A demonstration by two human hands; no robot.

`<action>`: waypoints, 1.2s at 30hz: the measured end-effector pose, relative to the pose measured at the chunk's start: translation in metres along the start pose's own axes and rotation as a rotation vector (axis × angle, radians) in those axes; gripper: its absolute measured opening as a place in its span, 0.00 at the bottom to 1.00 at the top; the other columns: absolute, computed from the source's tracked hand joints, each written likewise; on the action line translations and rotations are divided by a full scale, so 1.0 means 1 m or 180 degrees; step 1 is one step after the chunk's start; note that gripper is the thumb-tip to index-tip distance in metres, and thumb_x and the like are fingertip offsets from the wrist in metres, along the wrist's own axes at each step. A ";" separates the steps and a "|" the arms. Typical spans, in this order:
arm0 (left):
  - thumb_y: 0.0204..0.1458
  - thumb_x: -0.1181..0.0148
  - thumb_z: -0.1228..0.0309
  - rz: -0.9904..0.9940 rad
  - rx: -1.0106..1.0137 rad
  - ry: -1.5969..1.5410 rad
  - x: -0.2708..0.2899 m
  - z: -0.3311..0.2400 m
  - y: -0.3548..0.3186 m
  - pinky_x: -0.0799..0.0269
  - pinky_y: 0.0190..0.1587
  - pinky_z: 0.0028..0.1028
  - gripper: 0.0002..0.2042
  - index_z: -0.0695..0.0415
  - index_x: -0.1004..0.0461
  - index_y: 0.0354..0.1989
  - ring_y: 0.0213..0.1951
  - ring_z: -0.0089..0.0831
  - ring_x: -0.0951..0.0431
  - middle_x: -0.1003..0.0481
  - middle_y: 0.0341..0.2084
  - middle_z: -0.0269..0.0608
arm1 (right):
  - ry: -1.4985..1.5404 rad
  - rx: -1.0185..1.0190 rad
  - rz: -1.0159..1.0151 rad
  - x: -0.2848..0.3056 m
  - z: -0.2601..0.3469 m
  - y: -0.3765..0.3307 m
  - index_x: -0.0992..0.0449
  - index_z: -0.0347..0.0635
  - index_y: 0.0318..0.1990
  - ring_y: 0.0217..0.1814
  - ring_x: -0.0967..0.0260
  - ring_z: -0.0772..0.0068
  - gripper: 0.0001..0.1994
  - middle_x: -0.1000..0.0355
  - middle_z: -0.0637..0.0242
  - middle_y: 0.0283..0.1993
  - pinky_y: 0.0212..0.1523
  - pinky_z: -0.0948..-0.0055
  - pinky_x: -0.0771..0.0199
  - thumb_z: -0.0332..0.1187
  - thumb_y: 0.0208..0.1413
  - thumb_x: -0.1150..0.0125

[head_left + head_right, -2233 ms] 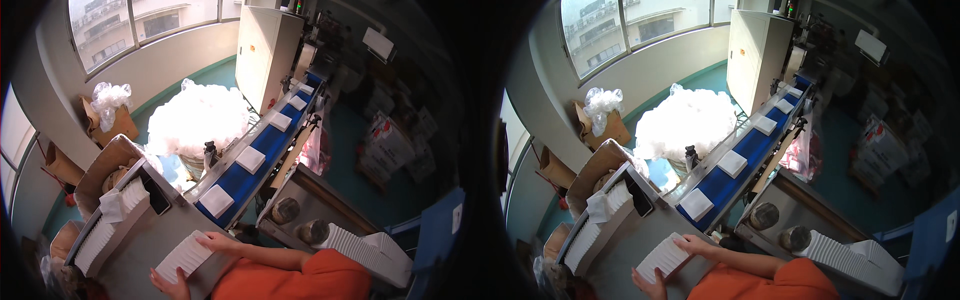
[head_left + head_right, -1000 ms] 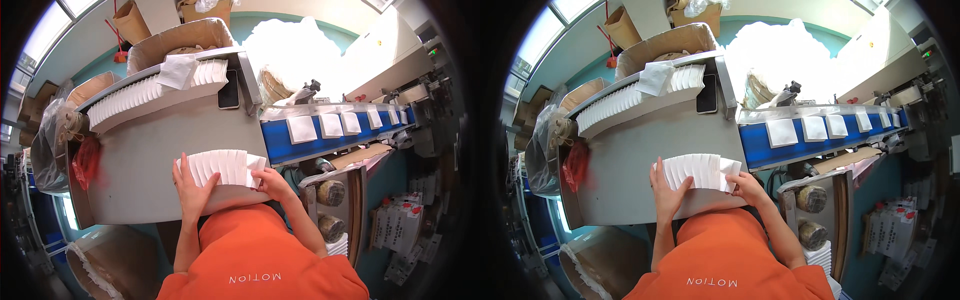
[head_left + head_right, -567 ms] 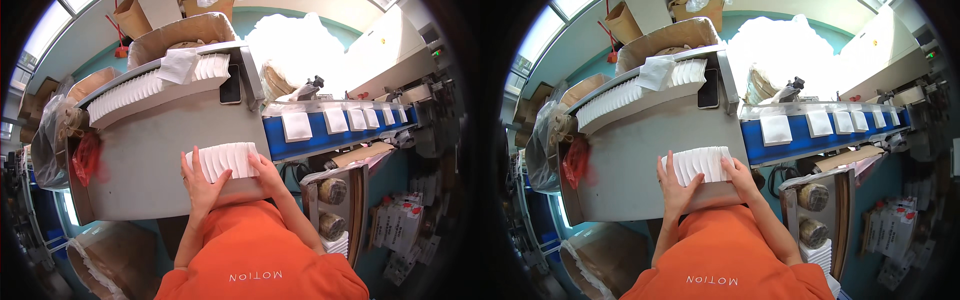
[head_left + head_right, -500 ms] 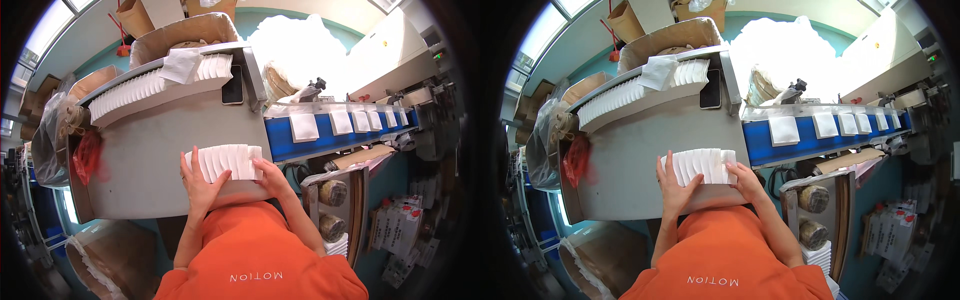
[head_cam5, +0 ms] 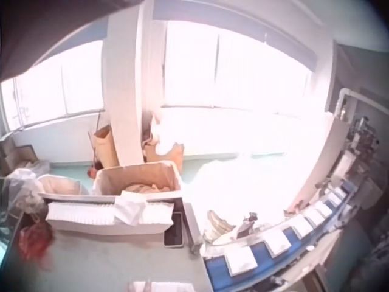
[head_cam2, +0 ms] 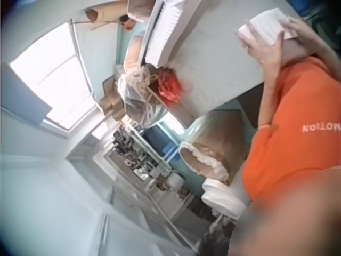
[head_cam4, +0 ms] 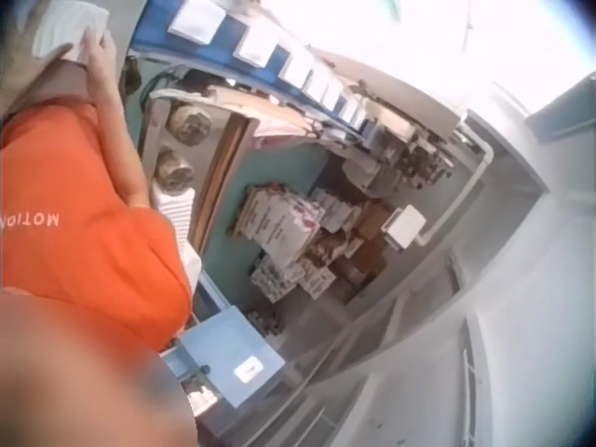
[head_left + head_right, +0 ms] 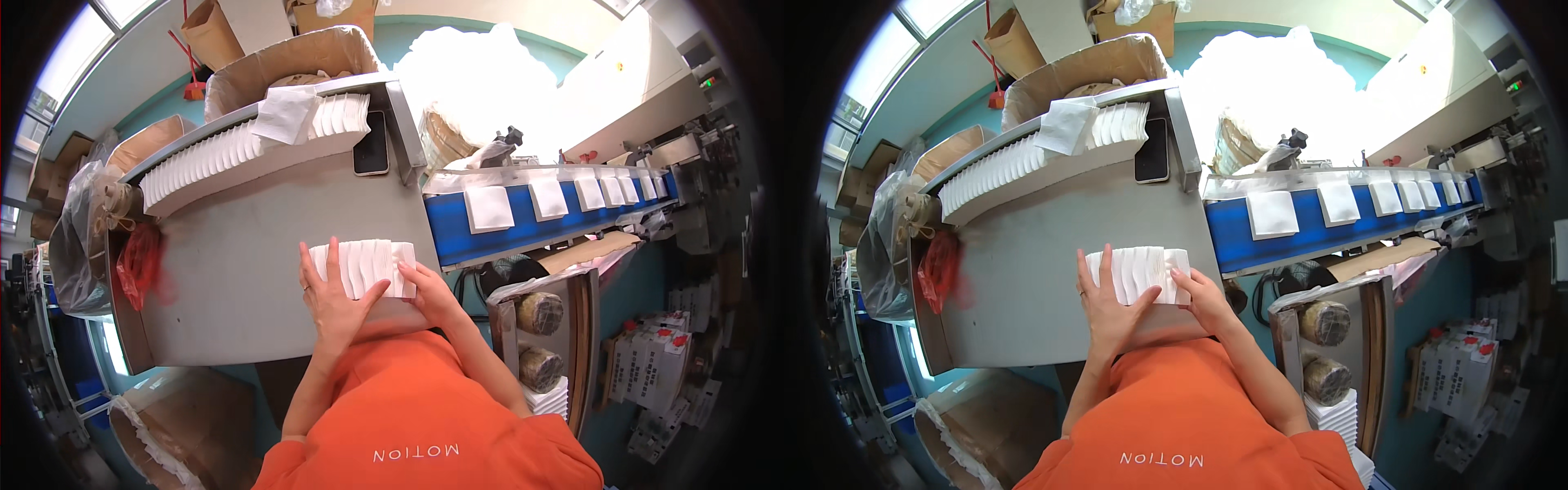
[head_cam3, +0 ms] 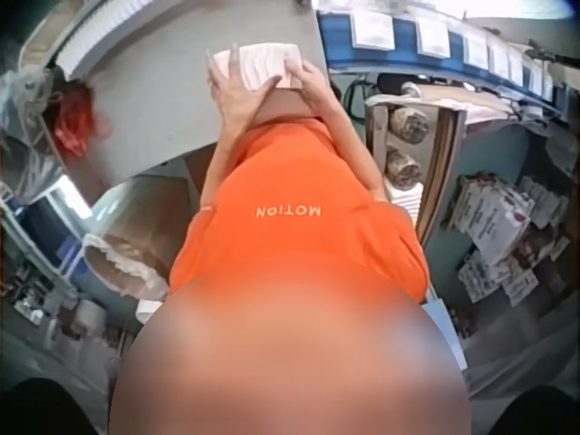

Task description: Inspecting, counting, and organizing stacks of folded paper before loading them into a processing machine.

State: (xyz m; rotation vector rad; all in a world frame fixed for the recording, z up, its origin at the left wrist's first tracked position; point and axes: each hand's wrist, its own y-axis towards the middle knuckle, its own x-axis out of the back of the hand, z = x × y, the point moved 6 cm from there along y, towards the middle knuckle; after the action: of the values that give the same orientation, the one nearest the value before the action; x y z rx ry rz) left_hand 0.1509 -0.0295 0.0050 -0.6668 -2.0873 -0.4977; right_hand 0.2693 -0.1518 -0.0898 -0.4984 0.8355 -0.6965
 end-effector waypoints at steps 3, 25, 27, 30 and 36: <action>0.39 0.25 0.52 -0.0015 0.0052 -0.0238 0.001 0.007 0.001 0.44 0.63 0.51 0.47 0.53 0.43 0.68 0.65 0.61 0.48 0.57 0.69 0.60 | -0.0648 -0.0361 0.0342 0.027 -0.008 -0.004 0.30 0.36 0.53 0.43 0.28 0.74 0.19 0.28 0.64 0.48 0.42 0.74 0.27 0.37 0.60 0.39; 0.43 0.28 0.63 0.0433 -0.0261 -0.1367 -0.021 -0.012 0.000 0.43 0.63 0.49 0.35 0.50 0.35 0.63 0.66 0.58 0.44 0.54 0.68 0.61 | -0.1813 0.1067 -0.0517 0.001 0.037 -0.011 0.31 0.33 0.51 0.47 0.27 0.70 0.26 0.26 0.59 0.44 0.45 0.74 0.27 0.51 0.62 0.42; 0.42 0.28 0.62 0.0308 -0.0523 -0.0969 -0.024 -0.021 -0.001 0.43 0.63 0.50 0.36 0.50 0.35 0.64 0.64 0.60 0.44 0.55 0.69 0.61 | -0.2215 0.1438 -0.0571 -0.014 0.036 -0.014 0.28 0.35 0.49 0.44 0.29 0.76 0.22 0.26 0.64 0.43 0.44 0.77 0.29 0.47 0.61 0.41; 0.41 0.28 0.60 0.0068 -0.0428 -0.0531 -0.015 -0.019 -0.002 0.38 0.57 0.54 0.38 0.47 0.36 0.64 0.64 0.61 0.46 0.56 0.69 0.60 | -0.0663 0.0403 0.0108 -0.002 0.010 0.000 0.27 0.36 0.49 0.41 0.29 0.79 0.19 0.26 0.67 0.43 0.41 0.78 0.29 0.44 0.61 0.39; 0.41 0.27 0.63 -0.0024 -0.0359 -0.0723 -0.015 -0.007 0.000 0.39 0.60 0.51 0.38 0.49 0.36 0.64 0.64 0.60 0.45 0.55 0.69 0.59 | 0.0245 0.0738 -0.0871 0.042 0.023 0.001 0.32 0.32 0.53 0.42 0.27 0.72 0.21 0.28 0.59 0.47 0.43 0.74 0.23 0.41 0.63 0.42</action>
State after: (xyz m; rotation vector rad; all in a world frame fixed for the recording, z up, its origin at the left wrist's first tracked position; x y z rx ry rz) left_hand 0.1631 -0.0376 -0.0035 -0.8133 -2.2872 -0.5695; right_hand 0.3081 -0.1785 -0.0979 -0.3812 0.7533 -1.0569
